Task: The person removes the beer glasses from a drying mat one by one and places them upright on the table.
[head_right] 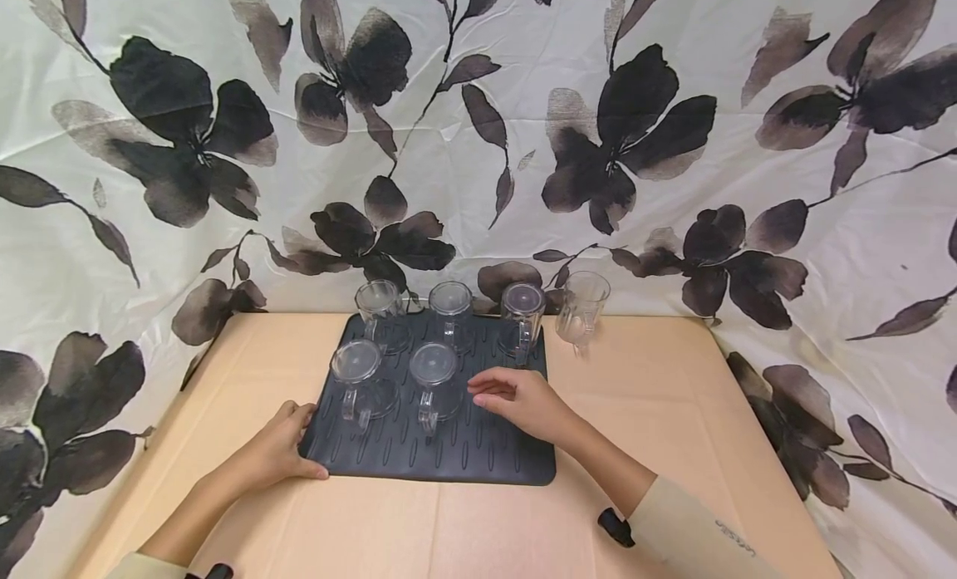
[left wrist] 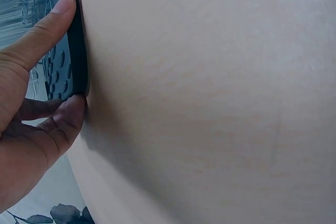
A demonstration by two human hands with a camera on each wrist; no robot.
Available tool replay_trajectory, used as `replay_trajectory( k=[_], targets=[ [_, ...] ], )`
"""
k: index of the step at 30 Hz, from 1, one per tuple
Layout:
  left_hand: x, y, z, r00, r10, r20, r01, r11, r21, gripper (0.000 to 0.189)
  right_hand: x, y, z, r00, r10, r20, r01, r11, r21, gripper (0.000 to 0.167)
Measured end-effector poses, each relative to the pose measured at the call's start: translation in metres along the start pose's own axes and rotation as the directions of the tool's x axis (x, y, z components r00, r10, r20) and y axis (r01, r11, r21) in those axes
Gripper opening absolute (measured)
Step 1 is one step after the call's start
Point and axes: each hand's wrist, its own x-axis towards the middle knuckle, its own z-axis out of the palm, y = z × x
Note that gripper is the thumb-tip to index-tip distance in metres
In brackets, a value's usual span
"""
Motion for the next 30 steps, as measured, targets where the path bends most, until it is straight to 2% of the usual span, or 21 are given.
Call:
replay_trajectory(
  k=[5,20,30],
  targets=[
    [-0.001,-0.001,0.001,1.0,-0.004,0.0,0.004,1.0,0.006,0.132,0.004,0.004,0.014,0.999,-0.019,0.029,0.018,0.999,0.047,0.033],
    [0.0,-0.002,0.001,1.0,-0.012,0.008,0.012,1.0,-0.012,0.132,0.015,0.01,0.06,0.993,0.027,0.118,-0.044,0.989,0.142,0.032],
    [-0.001,-0.003,0.002,1.0,-0.021,0.009,0.021,0.999,-0.038,0.132,0.019,0.017,0.084,0.995,-0.018,0.094,-0.006,0.969,0.248,0.033]
  ],
)
